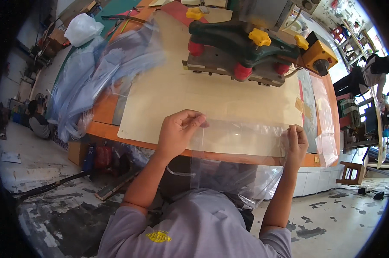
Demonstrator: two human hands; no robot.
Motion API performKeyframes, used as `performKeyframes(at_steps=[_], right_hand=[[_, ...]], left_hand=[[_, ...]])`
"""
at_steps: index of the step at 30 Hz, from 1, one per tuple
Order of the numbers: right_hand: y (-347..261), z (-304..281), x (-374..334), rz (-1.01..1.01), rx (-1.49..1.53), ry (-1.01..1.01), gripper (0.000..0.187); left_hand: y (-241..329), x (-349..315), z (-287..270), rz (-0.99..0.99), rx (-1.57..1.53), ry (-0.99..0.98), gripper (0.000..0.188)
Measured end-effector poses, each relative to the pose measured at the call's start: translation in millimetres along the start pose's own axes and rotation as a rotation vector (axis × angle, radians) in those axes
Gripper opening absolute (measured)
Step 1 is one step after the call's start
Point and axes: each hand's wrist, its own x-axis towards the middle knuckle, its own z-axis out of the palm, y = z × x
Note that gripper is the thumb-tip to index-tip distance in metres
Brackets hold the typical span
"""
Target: The person aligns the edges of plastic sheets on a workspace and uses a heat-sealing machine to seal the seams before pulling the sealed material away.
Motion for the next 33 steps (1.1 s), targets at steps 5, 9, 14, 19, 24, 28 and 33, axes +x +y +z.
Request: performKeyframes(at_steps=[5, 9, 14, 19, 24, 28, 33], right_hand=[[-5.0, -2.1, 0.9, 0.064, 0.018, -0.039, 0.017], [-5.4, -4.3, 2.1, 0.064, 0.074, -0.050, 0.019], [-8.5, -13.2, 4.3, 0.087, -0.009, -0.097, 0.025], [-12.9, -18.5, 7.5, 0.152, 0.055, -0.133, 0.028], [-45.0, -10.3, 1.1, 0.036, -0.065, -0.126, 0.026], [-52.9, -13.0, 0.8, 0.005, -0.061, -0.142, 0.025], [-61.7, -16.6, -2.2, -0.001, -0.054, -0.149, 0.024]], left_hand=[[5.8, 0.8, 0.4, 0.036, 0.082, 0.006, 0.026], [8.7, 0.1, 3.5, 0.071, 0.100, 0.052, 0.033], [12.5, -1.2, 5.6, 0.097, 0.065, 0.055, 0.027], [21.7, -0.7, 1.1, 0.121, 0.055, 0.079, 0.027], [28.3, -1.9, -4.4, 0.160, 0.012, 0.101, 0.027], [40.0, -6.0, -2.6, 0.167, -0.040, 0.099, 0.029], [45.1, -6.3, -1.4, 0.163, -0.073, 0.092, 0.029]])
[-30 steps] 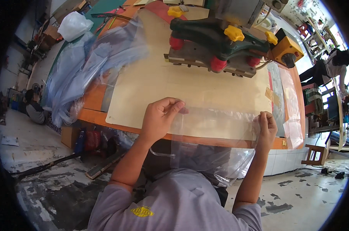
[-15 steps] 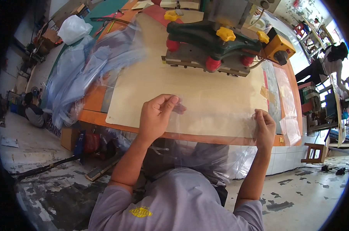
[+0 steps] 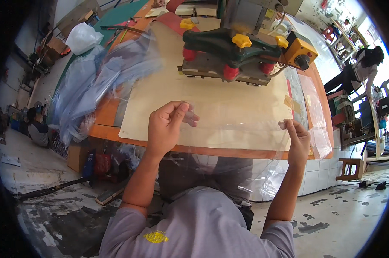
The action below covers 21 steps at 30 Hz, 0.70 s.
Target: The person aligns the edges of plastic sheets on a workspace and uses a heat-sealing machine to seal the seams before pulling the sealed material away.
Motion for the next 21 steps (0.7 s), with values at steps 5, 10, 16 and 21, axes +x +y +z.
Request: performKeyframes(at_steps=[5, 10, 16, 21], right_hand=[[-14.8, 8.1, -5.9, -0.023, 0.010, 0.035, 0.023], [-22.6, 15.1, -8.2, -0.096, 0.032, 0.063, 0.021], [-36.7, 19.5, -11.8, -0.183, -0.040, 0.076, 0.022], [-39.2, 19.0, -10.5, -0.194, -0.075, 0.087, 0.024]], left_hand=[[-0.4, 2.6, -7.0, 0.052, 0.047, 0.061, 0.031], [-4.7, 8.2, -17.8, 0.030, 0.092, 0.074, 0.031], [-6.8, 10.3, -17.7, 0.070, 0.048, 0.102, 0.032], [-4.6, 7.9, -15.2, 0.128, 0.059, 0.102, 0.033]])
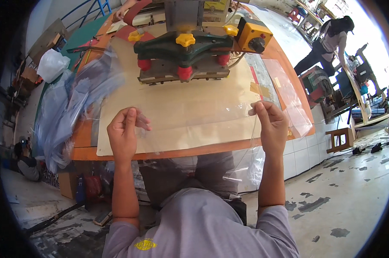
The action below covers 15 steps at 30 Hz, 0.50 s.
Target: The person aligns the edges of plastic sheets on a workspace and uses a heat-sealing machine to seal the seams before pulling the sealed material away.
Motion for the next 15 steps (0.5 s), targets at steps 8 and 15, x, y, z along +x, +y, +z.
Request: performKeyframes(at_steps=[8, 15], right_hand=[[-0.4, 7.8, 0.3, -0.066, -0.034, 0.068, 0.027], [1.9, 12.8, -1.8, -0.080, -0.085, 0.124, 0.028]], left_hand=[[-0.2, -0.6, 1.4, 0.044, 0.018, 0.036, 0.033], [2.7, -3.8, 2.6, 0.051, 0.008, 0.029, 0.029]])
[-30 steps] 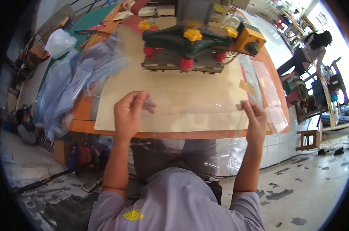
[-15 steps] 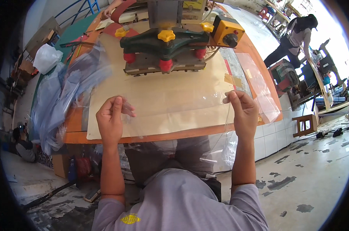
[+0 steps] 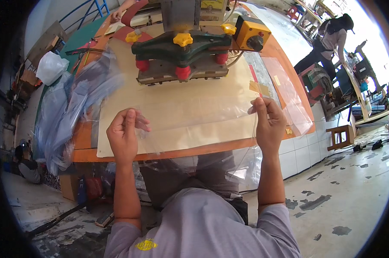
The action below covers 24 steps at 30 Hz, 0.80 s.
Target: The person aligns the edges of plastic sheets on a workspace and uses a heat-sealing machine to seal the seams before pulling the sealed material away.
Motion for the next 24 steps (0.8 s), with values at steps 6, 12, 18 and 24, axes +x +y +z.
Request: performKeyframes(at_steps=[6, 12, 18, 24], right_hand=[[19.4, -5.8, -20.9, 0.043, -0.049, -0.018, 0.027], [79.5, -13.1, -84.1, 0.221, 0.052, 0.123, 0.021], [128.8, 0.6, -93.1, -0.177, -0.218, 0.283, 0.018], [136.6, -1.3, -86.0, -0.483, -0.366, 0.312, 0.020]], left_hand=[[4.5, -18.2, 4.8, -0.001, 0.178, -0.005, 0.028], [-32.9, -71.5, 23.3, 0.071, 0.434, 0.001, 0.021], [-72.9, -82.2, 31.1, 0.378, 0.753, 0.158, 0.015], [-82.0, -84.4, 29.4, 0.545, 0.796, 0.179, 0.011]])
